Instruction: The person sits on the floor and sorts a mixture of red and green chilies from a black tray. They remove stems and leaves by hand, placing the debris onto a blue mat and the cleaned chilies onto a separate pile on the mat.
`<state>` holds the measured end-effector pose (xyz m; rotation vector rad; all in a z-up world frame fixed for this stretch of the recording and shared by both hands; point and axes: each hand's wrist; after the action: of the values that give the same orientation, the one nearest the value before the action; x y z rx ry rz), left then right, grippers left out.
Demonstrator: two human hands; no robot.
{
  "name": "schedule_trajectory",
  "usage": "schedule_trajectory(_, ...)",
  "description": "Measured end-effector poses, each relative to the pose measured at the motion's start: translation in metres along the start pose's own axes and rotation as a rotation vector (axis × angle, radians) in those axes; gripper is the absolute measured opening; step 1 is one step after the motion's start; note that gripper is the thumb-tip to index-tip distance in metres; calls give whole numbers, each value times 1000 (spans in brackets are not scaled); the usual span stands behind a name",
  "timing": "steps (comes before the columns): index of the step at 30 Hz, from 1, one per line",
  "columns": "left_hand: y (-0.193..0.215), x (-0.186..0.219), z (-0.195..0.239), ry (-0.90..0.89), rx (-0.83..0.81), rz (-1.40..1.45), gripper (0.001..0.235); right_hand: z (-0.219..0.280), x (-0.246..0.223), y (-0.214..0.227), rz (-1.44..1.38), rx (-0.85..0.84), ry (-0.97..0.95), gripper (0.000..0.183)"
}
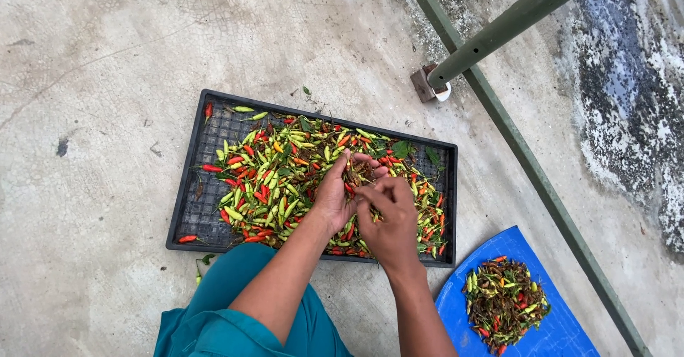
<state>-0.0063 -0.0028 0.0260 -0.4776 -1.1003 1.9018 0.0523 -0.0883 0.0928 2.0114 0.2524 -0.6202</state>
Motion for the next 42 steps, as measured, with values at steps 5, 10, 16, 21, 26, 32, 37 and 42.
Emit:
schedule_trajectory(5,23,-8,-29,-9,-68,-96,38,6,-2,-14,92,-51,10,17)
schedule_trajectory(10,20,-7,-24,-24,-91,-98,40,7,3,-22,37,-48,-129,16)
schedule_trajectory(16,27,-10,-30,6,-141,-49,46,7,6,-21,-273,-45,-284,14)
schedule_trajectory(21,14,3,-14,21,-177,132,46,11,1,11,-571,-13,-530,13)
schedule_trajectory(26,24,1,-23,47,-211,221,47,46,57,19,-331,69,-506,18)
schedule_trajectory(32,21,-1,-21,51,-233,177,48,25,35,15,-125,76,-344,9)
schedule_trajectory(37,23,-1,-22,54,-236,85,50,1,22,3,-9,-2,-295,8)
schedule_trajectory(42,30,-4,-30,44,-260,72,51,0,23,-6,49,-38,-299,3)
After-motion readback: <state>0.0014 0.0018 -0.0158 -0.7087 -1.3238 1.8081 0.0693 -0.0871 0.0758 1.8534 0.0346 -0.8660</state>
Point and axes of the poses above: each hand's wrist, its own z-axis away from the middle knuckle, its own y-axis out of the back of the hand, x = y × z
